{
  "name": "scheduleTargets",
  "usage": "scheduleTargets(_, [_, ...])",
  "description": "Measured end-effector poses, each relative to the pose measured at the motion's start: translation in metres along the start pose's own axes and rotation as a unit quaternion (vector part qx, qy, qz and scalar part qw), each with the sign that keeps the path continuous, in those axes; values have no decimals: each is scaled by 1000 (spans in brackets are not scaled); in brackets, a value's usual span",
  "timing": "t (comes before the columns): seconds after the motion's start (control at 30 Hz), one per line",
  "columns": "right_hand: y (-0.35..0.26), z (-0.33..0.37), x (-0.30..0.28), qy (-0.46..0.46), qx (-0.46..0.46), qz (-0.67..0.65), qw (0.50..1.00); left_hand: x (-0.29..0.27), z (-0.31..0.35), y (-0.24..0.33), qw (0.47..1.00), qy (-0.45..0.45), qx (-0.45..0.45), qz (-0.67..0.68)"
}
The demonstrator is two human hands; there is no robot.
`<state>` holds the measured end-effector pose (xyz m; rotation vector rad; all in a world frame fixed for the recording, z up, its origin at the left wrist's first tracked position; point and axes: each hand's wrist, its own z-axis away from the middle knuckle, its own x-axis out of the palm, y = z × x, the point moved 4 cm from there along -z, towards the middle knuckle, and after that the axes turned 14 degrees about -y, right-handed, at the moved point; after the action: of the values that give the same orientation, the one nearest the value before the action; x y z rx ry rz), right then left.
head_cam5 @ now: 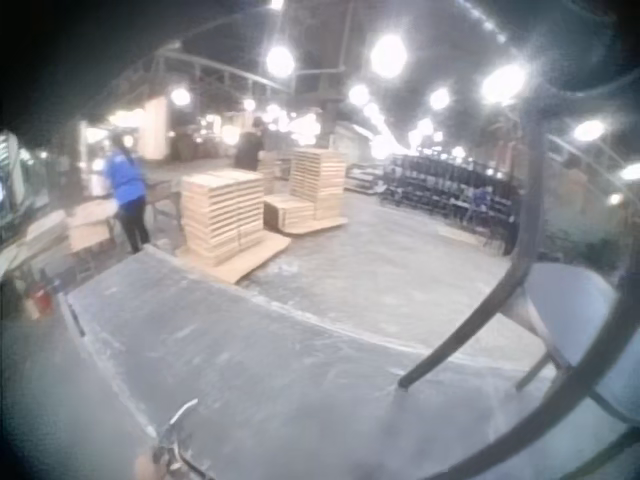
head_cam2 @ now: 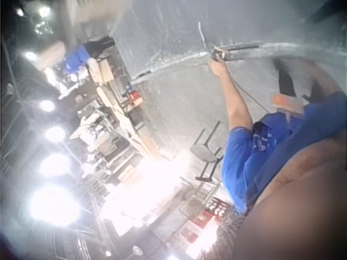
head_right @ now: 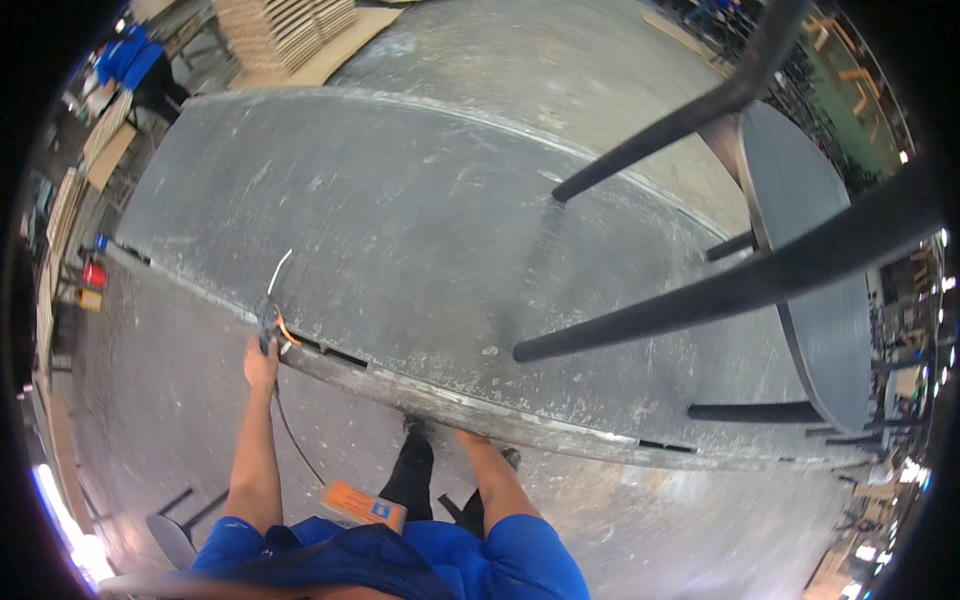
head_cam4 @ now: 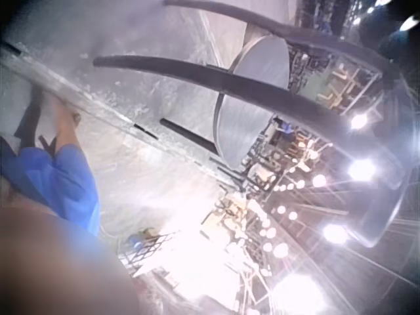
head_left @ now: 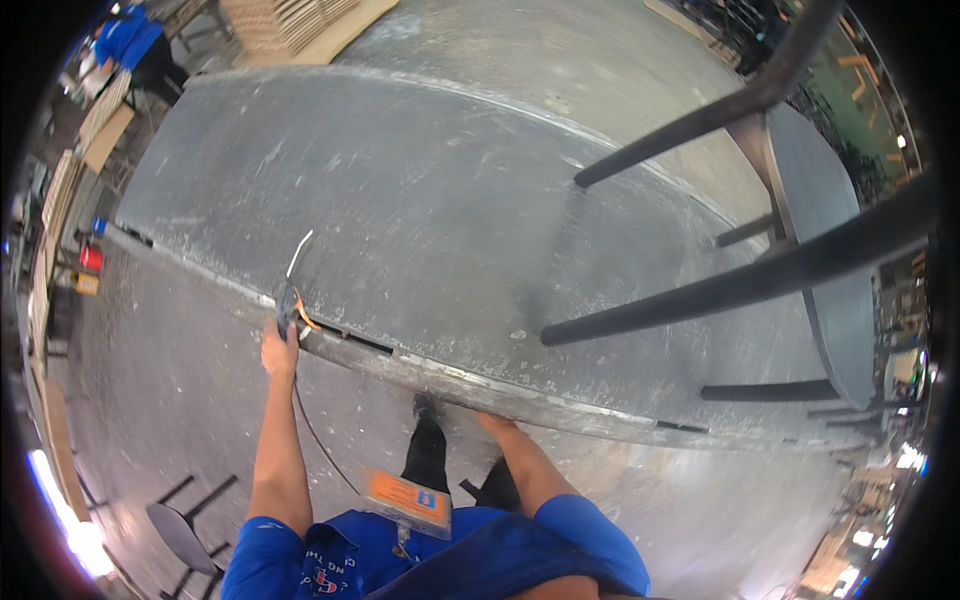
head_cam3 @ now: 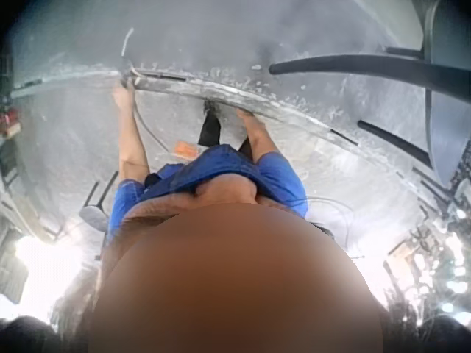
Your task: The person sands a black chair using a sanding block, moving it across the seat, legs, and backrest. The chair is repeatedly repositioned and turned over to access different surfaces. The person continues sanding multiple areas of the chair throughout the clip.
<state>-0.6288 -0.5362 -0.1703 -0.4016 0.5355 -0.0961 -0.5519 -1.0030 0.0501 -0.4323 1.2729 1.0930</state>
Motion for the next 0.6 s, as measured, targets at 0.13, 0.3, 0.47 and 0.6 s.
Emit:
scheduleTargets(0.13, [-11,53,-4,-9,-34,7,999,-24,17,31,978,-38,155,134])
scheduleTargets(0.3, [47,134,-34,-15,-137,-85,987,-63,83,141,615,-334,263,664])
scheduleTargets(0.47, [186,287,-159,355,-33,-120,927,-82,238,264,457,-558,384,576])
scheduleTargets(0.6, [259,459,-334,694,-19,-178,698,-76,355,326,351,-607,385,600])
